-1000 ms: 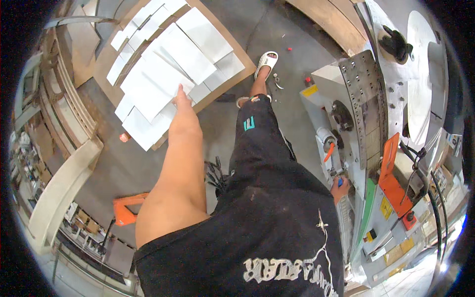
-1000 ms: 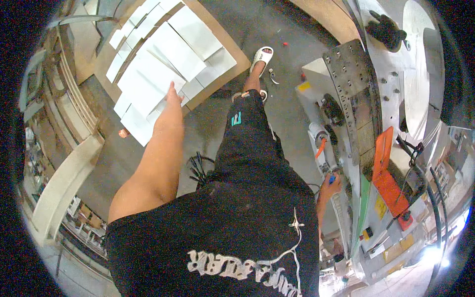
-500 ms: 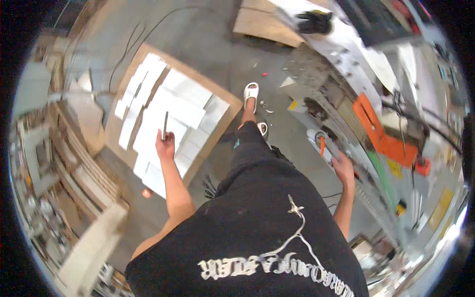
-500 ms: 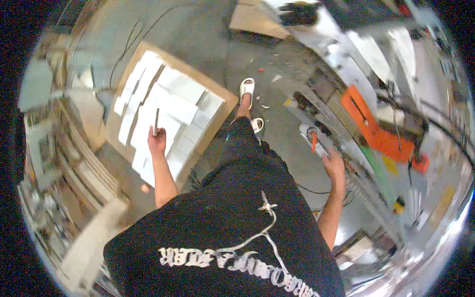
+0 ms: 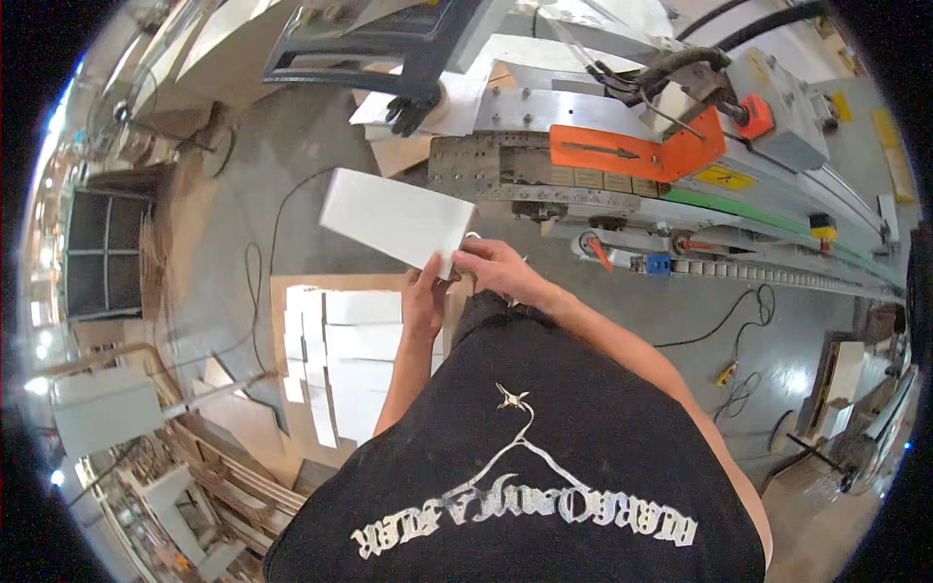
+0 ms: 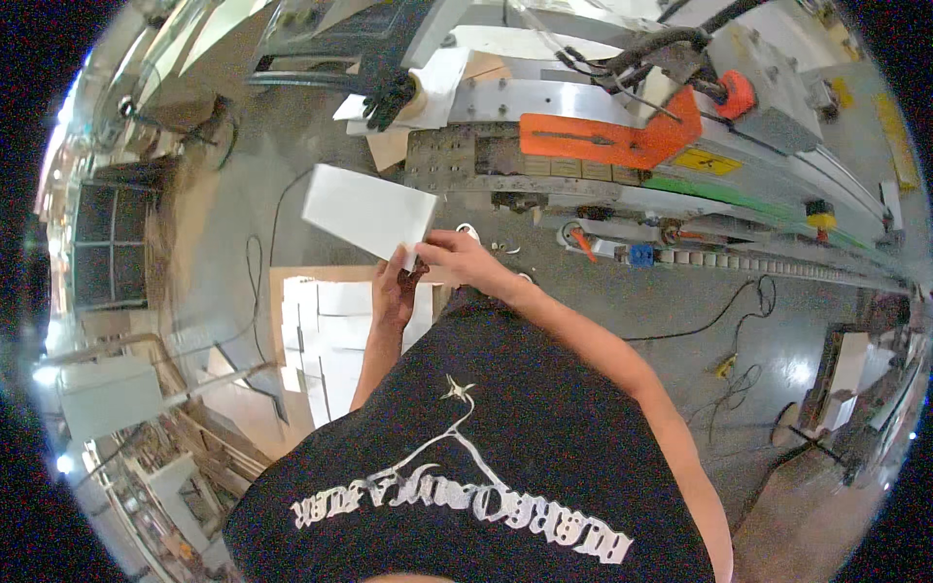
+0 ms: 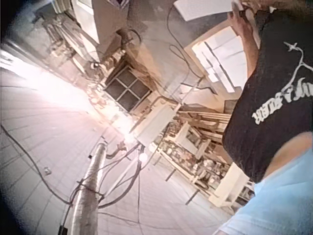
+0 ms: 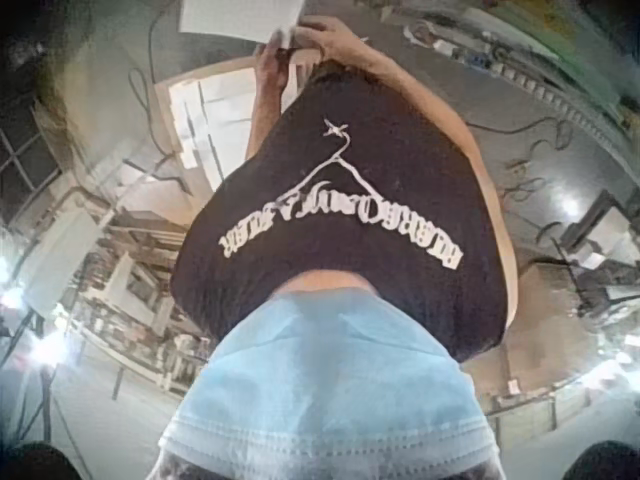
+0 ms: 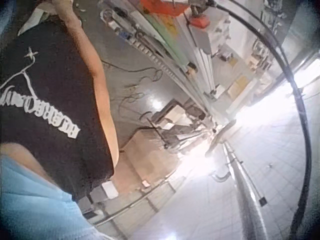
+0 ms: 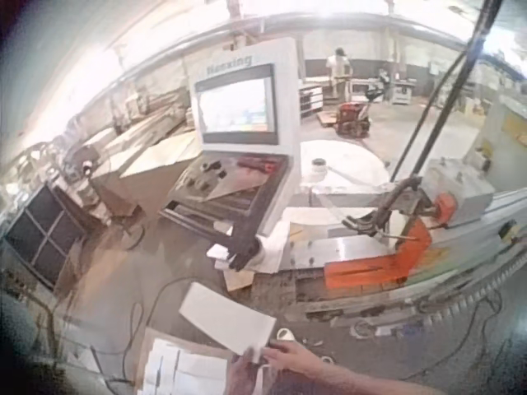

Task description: The person picks up wooden panels from a table one at a time and feeds them into an edge banding machine, then lifts and rearranges stacks of panels on the table by hand.

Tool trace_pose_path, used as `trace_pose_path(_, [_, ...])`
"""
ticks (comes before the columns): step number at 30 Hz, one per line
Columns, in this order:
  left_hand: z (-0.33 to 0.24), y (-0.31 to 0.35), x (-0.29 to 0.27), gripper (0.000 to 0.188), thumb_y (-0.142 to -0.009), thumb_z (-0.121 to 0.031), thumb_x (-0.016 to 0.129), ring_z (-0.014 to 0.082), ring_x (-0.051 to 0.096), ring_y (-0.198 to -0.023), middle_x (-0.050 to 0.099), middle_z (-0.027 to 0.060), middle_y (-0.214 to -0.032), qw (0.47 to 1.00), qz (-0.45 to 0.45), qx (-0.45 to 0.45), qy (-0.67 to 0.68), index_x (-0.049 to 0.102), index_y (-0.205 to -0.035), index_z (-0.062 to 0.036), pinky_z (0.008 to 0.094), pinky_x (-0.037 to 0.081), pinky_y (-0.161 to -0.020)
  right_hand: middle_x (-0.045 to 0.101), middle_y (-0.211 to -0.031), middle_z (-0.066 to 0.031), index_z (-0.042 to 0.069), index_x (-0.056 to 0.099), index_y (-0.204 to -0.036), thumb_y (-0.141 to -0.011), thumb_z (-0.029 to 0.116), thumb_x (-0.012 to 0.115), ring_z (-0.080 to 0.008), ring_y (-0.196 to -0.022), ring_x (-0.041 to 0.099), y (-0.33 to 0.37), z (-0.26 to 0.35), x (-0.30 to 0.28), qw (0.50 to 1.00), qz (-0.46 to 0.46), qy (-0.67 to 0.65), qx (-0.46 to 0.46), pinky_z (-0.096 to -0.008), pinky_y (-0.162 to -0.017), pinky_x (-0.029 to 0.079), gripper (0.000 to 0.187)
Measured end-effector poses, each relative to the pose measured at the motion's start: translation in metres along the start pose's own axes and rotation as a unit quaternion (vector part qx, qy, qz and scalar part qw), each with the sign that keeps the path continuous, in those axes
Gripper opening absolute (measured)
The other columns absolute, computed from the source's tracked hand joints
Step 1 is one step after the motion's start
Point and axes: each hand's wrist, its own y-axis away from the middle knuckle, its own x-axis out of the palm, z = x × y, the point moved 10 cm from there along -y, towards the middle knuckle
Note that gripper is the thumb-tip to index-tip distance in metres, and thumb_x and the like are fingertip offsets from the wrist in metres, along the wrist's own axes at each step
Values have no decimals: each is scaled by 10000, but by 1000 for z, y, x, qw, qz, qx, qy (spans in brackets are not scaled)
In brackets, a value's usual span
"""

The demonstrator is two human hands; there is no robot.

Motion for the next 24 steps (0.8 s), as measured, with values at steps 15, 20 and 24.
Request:
trace_pose_path(15, [16, -109, -40, 223, -874, -232, 658, 131, 542, -586, 578, 38, -717, 988, -79, -29, -130, 594, -863, -19, 282, 440, -527, 638, -998, -101, -37, 551, -1143, -925, 203, 560, -191, -862, 647, 31, -6, -98, 971, -164, -169, -49, -311, -764, 520, 324])
trace_pose_path(20, [-39, -148, -62, 352, -822, -215, 716, 126, 562, -602, 584, 68, -782, 962, -116, 2, -248, 539, -1016, 20, 253, 455, -540, 644, -987, -147, -42, 544, -1109, -933, 213, 541, -224, -800, 671, 34, -7, -164, 945, -261, -176, -84, -341, -704, 550, 310])
trace_pose_path(24, [-52, -154, -42, 407, -811, -216, 722, 122, 576, -596, 593, 76, -778, 942, -125, 32, -308, 537, -1083, 24, 248, 461, -533, 648, -987, -174, -54, 544, -1090, -915, 188, 541, -246, -905, 657, 57, -27, -190, 895, -353, -255, -101, -354, -768, 531, 299])
